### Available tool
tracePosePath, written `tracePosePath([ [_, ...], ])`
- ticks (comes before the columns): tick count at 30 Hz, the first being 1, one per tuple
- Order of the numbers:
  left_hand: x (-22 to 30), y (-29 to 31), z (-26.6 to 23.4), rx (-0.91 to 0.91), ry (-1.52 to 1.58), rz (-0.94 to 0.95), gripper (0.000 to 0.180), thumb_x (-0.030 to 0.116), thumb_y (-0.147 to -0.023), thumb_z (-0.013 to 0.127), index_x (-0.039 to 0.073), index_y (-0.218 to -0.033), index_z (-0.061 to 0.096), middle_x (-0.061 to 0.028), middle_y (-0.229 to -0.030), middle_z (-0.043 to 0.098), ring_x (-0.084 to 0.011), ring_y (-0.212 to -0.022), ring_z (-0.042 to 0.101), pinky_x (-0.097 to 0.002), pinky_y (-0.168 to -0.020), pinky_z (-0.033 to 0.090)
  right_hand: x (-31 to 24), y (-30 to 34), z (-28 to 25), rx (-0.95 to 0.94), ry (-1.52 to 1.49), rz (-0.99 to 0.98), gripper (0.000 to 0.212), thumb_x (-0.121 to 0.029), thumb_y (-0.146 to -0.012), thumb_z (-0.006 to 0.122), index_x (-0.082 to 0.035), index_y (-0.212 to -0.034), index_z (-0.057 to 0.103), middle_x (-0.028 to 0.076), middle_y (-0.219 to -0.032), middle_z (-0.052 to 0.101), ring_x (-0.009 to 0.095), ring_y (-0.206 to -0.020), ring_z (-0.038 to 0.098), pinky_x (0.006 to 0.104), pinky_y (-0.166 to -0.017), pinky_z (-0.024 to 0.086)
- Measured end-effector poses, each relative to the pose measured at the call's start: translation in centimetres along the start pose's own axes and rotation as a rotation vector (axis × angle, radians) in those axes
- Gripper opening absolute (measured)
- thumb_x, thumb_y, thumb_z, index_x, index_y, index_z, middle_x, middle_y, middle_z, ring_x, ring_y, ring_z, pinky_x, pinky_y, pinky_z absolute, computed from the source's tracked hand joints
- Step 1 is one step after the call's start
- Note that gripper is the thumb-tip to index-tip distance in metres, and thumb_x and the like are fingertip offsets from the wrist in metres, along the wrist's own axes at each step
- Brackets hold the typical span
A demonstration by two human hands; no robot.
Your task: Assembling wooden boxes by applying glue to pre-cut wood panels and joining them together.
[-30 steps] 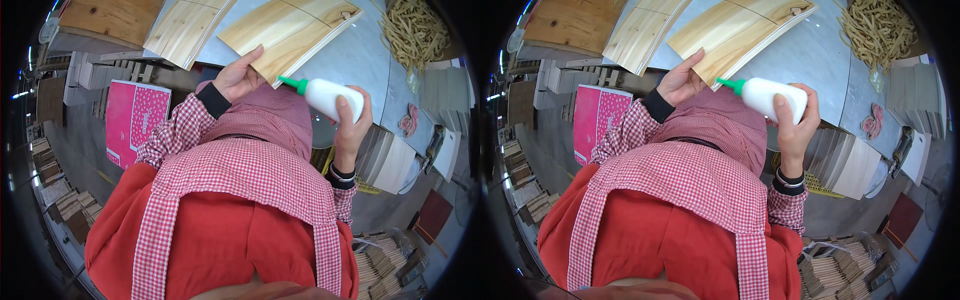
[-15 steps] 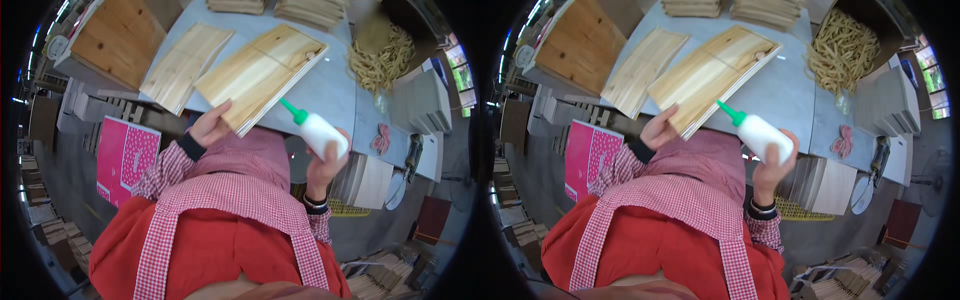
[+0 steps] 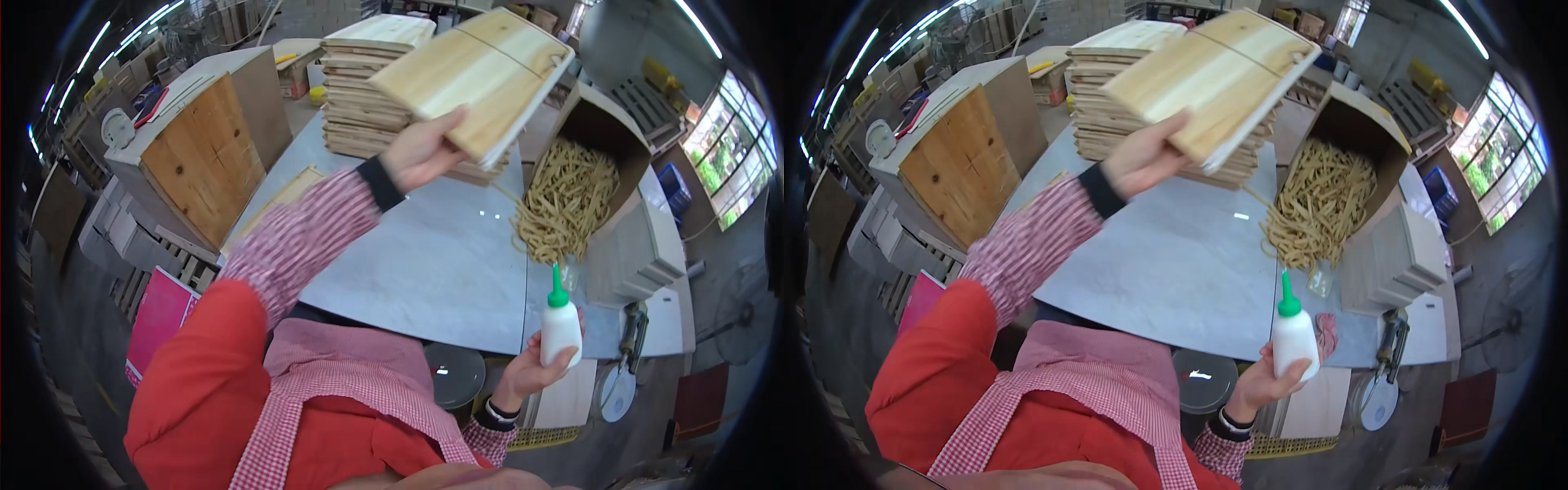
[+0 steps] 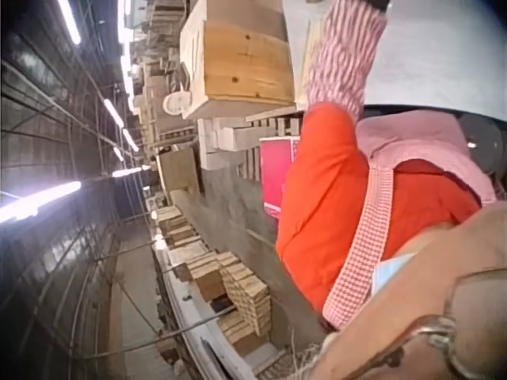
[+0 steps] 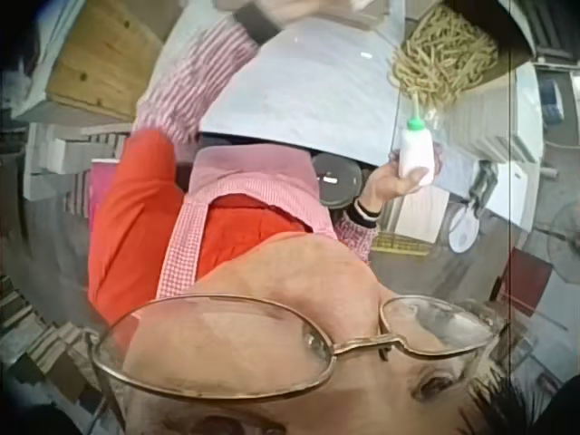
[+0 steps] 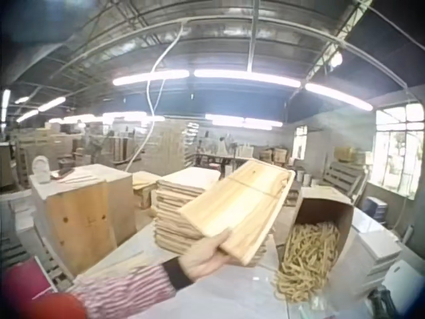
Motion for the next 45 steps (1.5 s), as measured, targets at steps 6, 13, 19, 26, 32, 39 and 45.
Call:
tracePosePath([
  [6, -2.6, -15.4, 1.0, 0.105, 0.175, 0.011, 0.040, 0.018, -0.095, 0.058, 0.006, -0.129, 0.042, -0.0136, -0.128, 0.052, -0.0262, -0.116, 0.054, -0.0448, -0.098, 0.048, 0.5, -0.1, 1.4, -0.037, 0.057, 0.022, 0.048, -0.044, -0.093, 0.047, -0.001, -0.116, 0.050, 0.007, -0.078, 0.054, 0.013, -0.060, 0.048, 0.0233, -0.051, 0.034],
  [13, 2.0, -8.9, -3.3, -0.081, -1.079, -0.150, 0.030, 0.033, -0.091, 0.063, 0.005, -0.102, 0.065, -0.0079, -0.085, 0.069, -0.0200, -0.078, 0.068, -0.0334, -0.072, 0.057, 3.2, -1.3, 1.1, 0.056, 0.054, 0.062, 0.050, -0.047, -0.094, 0.046, 0.000, -0.109, 0.057, 0.003, -0.072, 0.053, 0.011, -0.058, 0.045, 0.0224, -0.051, 0.033],
  [19, 20.5, -7.5, -7.6, 0.230, -2.428, 1.232, 0.049, 0.043, -0.076, 0.074, 0.010, -0.111, 0.065, -0.0209, -0.111, 0.063, -0.0368, -0.103, 0.059, -0.0421, -0.085, 0.048, 3.1, -1.0, 4.7, 0.036, 0.069, 0.067, 0.047, -0.048, -0.093, 0.049, -0.002, -0.097, 0.056, 0.005, -0.070, 0.054, 0.012, -0.058, 0.049, 0.0226, -0.051, 0.035],
  [26, 32.8, -15.5, -18.8, 0.751, -1.850, 0.058, 0.080, 0.056, -0.068, 0.078, 0.000, -0.122, 0.057, -0.0194, -0.124, 0.057, -0.0321, -0.107, 0.057, -0.0411, -0.084, 0.048, 6.4, -1.1, 4.4, -0.032, 0.109, 0.117, 0.047, -0.049, -0.093, 0.050, -0.003, -0.094, 0.057, 0.004, -0.066, 0.054, 0.011, -0.055, 0.050, 0.0213, -0.049, 0.035],
  [32, 29.5, -10.4, -15.4, 0.857, -1.456, 0.152, 0.066, 0.044, -0.070, 0.082, 0.000, -0.116, 0.061, -0.0156, -0.108, 0.063, -0.0285, -0.092, 0.061, -0.0392, -0.074, 0.049, 7.7, -0.9, 5.3, -0.024, 0.159, 0.147, 0.046, -0.048, -0.094, 0.048, -0.002, -0.092, 0.057, 0.005, -0.064, 0.054, 0.012, -0.054, 0.051, 0.0215, -0.048, 0.037],
  [39, 28.5, -2.2, -15.9, 0.691, -0.758, 0.365, 0.049, 0.029, -0.083, 0.073, -0.002, -0.116, 0.055, -0.0179, -0.113, 0.056, -0.0299, -0.115, 0.051, -0.0454, -0.098, 0.046, 9.0, -0.6, 5.9, -0.070, 0.129, 0.209, 0.045, -0.045, -0.095, 0.048, -0.001, -0.096, 0.057, 0.006, -0.069, 0.057, 0.013, -0.056, 0.054, 0.0226, -0.049, 0.040],
  [45, 23.0, -2.9, -13.1, 0.648, -0.116, 0.354, 0.044, 0.021, -0.087, 0.067, 0.000, -0.121, 0.048, -0.0160, -0.122, 0.049, -0.0283, -0.116, 0.049, -0.0443, -0.102, 0.043, 8.3, -0.1, 7.5, -0.020, 0.100, 0.164, 0.044, -0.045, -0.095, 0.048, -0.002, -0.103, 0.054, 0.009, -0.078, 0.060, 0.015, -0.059, 0.055, 0.0247, -0.051, 0.042],
])
Point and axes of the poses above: each hand's wrist, its own y-axis away from the middle knuckle, its own z-axis out of the palm, x = y × z, the point moved 4 cm from there along -y, towards the middle knuckle
